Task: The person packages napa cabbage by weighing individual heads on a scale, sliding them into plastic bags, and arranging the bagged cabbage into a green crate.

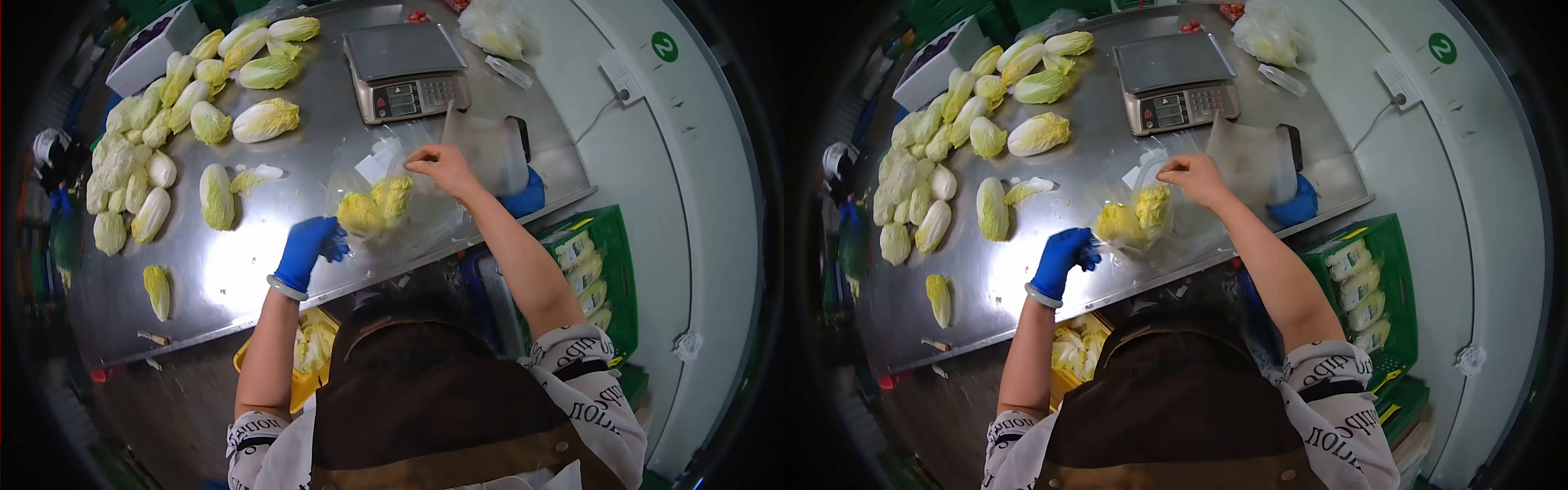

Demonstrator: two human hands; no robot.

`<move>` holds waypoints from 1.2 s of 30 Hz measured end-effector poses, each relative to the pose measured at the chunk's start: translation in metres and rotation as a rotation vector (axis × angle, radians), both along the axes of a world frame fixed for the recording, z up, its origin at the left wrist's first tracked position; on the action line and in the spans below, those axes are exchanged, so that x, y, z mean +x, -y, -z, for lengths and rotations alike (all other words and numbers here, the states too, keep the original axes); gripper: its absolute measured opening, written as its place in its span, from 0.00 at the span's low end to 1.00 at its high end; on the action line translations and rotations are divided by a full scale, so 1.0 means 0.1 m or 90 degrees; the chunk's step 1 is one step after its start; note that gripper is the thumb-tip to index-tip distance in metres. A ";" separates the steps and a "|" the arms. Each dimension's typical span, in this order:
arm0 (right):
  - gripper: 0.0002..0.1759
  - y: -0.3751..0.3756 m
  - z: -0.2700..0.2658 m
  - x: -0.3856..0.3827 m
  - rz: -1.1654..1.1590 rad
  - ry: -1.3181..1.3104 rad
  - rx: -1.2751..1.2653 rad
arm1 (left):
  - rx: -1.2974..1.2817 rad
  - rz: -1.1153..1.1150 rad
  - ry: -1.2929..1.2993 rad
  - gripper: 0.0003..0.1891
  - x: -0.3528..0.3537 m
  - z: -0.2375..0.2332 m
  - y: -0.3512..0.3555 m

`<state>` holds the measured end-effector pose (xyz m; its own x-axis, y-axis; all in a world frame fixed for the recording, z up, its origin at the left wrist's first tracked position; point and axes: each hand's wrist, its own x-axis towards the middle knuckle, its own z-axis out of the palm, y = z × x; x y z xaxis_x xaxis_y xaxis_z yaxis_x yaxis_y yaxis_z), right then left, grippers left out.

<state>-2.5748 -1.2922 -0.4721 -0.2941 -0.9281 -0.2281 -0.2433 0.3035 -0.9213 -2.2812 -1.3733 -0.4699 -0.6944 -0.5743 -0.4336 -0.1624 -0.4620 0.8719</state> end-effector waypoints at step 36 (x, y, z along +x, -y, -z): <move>0.09 -2.82 0.99 0.99 -0.511 -0.426 -0.203 | 0.181 -0.193 0.083 0.14 0.64 1.17 -2.21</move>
<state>-2.4759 -1.0103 -0.5714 0.4485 -0.8930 0.0376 -0.7448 -0.3966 -0.5366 -2.2175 -1.1528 -0.5870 -0.4424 -0.5882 -0.6770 -0.0826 -0.7250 0.6838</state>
